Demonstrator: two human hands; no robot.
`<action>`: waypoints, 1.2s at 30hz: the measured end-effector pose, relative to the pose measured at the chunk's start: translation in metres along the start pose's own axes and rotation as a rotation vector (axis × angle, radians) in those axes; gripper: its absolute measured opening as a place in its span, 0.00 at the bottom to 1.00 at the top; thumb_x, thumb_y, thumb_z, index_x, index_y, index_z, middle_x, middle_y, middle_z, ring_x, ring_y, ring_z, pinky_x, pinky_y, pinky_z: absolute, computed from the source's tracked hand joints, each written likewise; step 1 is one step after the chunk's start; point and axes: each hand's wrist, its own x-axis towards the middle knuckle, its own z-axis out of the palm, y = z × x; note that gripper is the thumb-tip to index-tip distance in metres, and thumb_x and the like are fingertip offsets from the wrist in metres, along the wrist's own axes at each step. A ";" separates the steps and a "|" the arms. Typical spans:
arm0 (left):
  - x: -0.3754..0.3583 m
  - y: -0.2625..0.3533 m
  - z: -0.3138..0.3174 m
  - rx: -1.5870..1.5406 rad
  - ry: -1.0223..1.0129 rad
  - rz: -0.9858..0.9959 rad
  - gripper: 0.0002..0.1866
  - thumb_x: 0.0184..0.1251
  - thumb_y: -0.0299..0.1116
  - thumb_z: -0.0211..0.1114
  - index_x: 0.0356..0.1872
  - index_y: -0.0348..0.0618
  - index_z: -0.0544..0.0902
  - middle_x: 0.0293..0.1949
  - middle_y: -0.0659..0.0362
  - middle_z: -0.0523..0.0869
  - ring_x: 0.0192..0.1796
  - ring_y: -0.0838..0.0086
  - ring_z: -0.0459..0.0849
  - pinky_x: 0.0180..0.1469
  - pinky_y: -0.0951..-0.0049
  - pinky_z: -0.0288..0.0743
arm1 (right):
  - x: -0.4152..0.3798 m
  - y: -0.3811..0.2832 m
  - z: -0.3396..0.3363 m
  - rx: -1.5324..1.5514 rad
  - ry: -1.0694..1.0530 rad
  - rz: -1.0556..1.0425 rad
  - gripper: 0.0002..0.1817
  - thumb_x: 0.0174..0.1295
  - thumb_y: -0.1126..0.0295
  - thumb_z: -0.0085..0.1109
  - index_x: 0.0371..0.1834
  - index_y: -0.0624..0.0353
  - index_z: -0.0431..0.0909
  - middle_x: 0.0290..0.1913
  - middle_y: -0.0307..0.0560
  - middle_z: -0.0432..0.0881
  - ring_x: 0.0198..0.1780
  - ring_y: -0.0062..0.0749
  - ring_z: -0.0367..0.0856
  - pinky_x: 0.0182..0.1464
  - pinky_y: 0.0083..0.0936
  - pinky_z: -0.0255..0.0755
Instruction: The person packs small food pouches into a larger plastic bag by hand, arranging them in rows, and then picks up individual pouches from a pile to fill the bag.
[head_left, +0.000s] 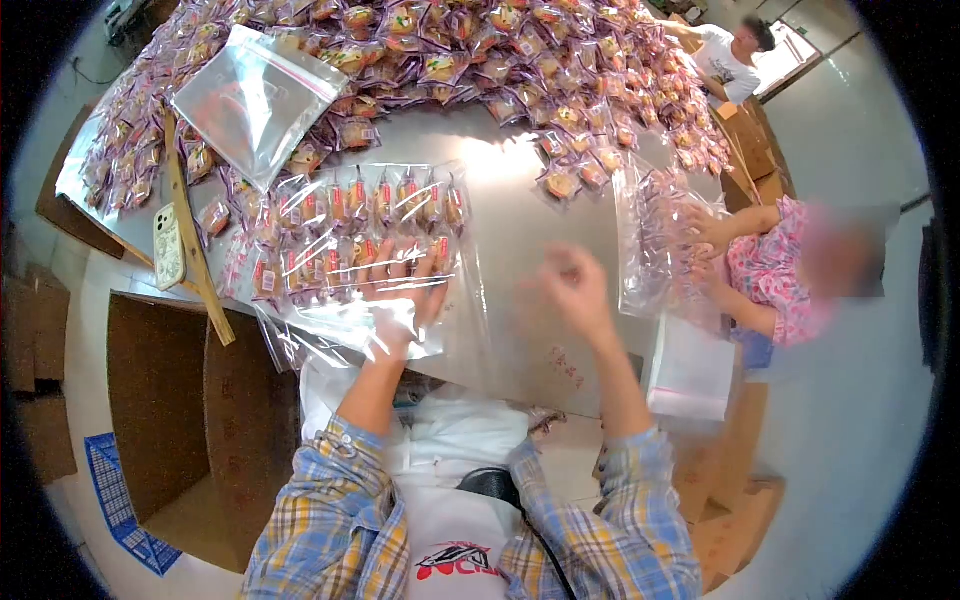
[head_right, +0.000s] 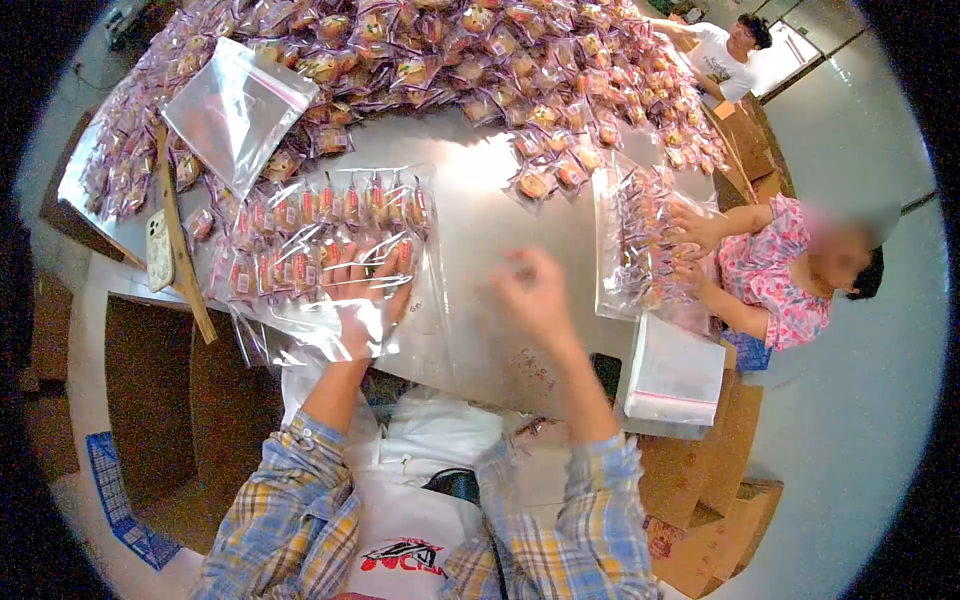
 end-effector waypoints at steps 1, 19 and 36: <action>-0.003 -0.005 0.008 -0.003 0.071 0.046 0.26 0.56 0.44 0.79 0.59 0.57 0.90 0.64 0.56 0.84 0.73 0.56 0.73 0.77 0.46 0.53 | 0.034 0.032 -0.011 -0.153 0.091 -0.099 0.30 0.64 0.63 0.71 0.69 0.59 0.79 0.67 0.55 0.83 0.64 0.43 0.83 0.65 0.41 0.77; 0.004 0.004 0.002 -0.053 0.161 0.020 0.26 0.50 0.42 0.83 0.56 0.60 0.92 0.58 0.61 0.86 0.69 0.58 0.76 0.76 0.48 0.57 | 0.149 0.069 -0.017 -0.582 0.081 -0.172 0.35 0.55 0.46 0.76 0.59 0.61 0.81 0.60 0.60 0.81 0.64 0.58 0.77 0.67 0.46 0.72; -0.004 -0.003 0.011 -0.079 0.145 0.037 0.27 0.52 0.47 0.81 0.56 0.58 0.91 0.55 0.61 0.87 0.70 0.58 0.76 0.75 0.48 0.59 | -0.107 -0.038 0.030 0.818 -0.401 -0.095 0.36 0.56 0.77 0.82 0.65 0.53 0.70 0.59 0.51 0.86 0.58 0.39 0.87 0.55 0.34 0.85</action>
